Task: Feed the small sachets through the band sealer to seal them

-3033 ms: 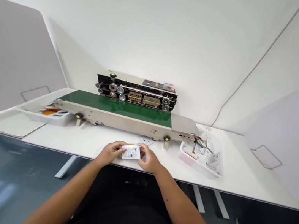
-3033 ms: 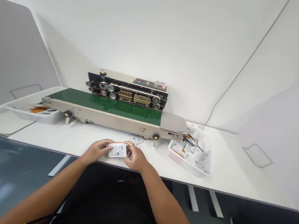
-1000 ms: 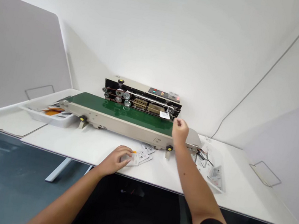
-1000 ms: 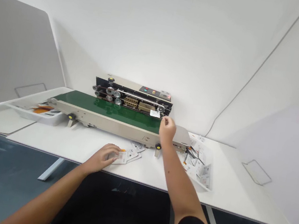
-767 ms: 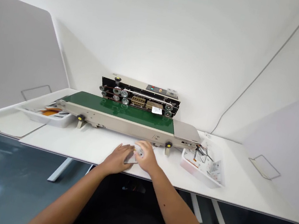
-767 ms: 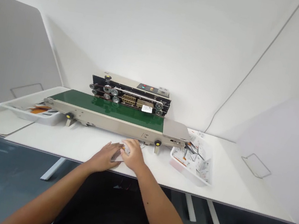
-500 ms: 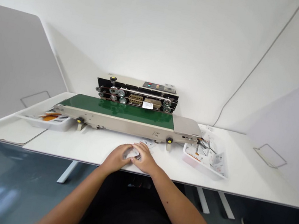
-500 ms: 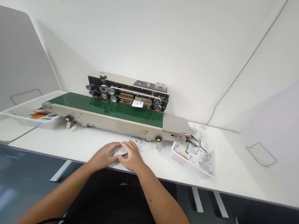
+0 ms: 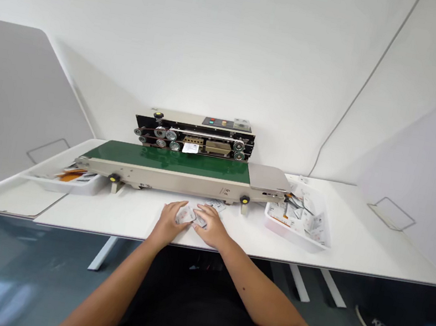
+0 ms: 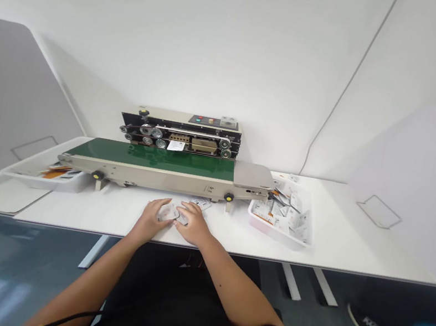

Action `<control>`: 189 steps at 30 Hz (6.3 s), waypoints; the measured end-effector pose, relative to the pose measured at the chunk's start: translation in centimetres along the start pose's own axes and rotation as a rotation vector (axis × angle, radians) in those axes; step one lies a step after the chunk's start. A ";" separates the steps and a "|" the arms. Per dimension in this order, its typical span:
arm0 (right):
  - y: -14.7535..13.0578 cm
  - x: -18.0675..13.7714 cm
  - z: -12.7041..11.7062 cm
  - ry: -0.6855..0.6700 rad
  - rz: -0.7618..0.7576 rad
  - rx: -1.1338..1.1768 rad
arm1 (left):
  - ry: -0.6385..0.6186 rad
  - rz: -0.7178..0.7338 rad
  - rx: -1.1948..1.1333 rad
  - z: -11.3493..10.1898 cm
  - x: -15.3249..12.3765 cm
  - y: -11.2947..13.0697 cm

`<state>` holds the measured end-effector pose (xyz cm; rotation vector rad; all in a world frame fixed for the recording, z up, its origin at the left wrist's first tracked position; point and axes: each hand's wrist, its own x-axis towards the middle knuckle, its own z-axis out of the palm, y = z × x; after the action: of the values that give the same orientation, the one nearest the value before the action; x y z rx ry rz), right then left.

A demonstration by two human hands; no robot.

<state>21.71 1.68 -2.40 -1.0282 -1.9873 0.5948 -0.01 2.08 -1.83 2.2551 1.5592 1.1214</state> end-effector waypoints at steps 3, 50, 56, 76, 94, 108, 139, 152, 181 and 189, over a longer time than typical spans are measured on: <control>-0.1 0.0 0.0 0.005 -0.026 -0.010 | 0.055 -0.008 0.065 0.0 -0.2 -0.2; -1.9 7.1 -16.6 0.032 0.396 0.475 | -0.047 -0.307 -0.709 -2.1 -1.2 1.4; 1.6 10.6 -21.9 0.669 0.474 0.457 | -0.068 -0.280 -0.699 -2.0 -1.3 1.5; 2.0 14.5 -19.8 0.744 0.585 0.604 | -0.174 -0.093 -0.345 -2.4 -1.2 2.4; -3.6 4.0 -5.9 0.263 0.084 -0.072 | -0.248 0.064 0.115 -1.5 -0.6 3.1; -0.6 0.7 -0.1 -0.191 0.023 -0.354 | -0.015 0.069 -0.199 -0.5 -1.5 1.7; -1.4 0.2 -1.5 -0.082 0.147 0.310 | -0.168 -0.245 -0.743 -3.0 -2.4 1.4; -2.2 0.8 -4.5 -0.454 0.137 0.245 | -0.378 -0.209 -0.753 -3.6 -2.1 2.2; 0.6 16.2 -18.7 0.501 0.622 0.606 | -0.335 -0.141 -0.694 -3.4 -2.1 1.4; -3.7 7.4 -10.5 0.367 -0.095 -0.146 | -0.221 0.026 -0.396 -2.9 -1.6 1.3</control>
<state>26.12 6.18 9.40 -1.0395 -1.7595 0.1925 -1.24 -0.66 0.09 2.0529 1.1136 1.0366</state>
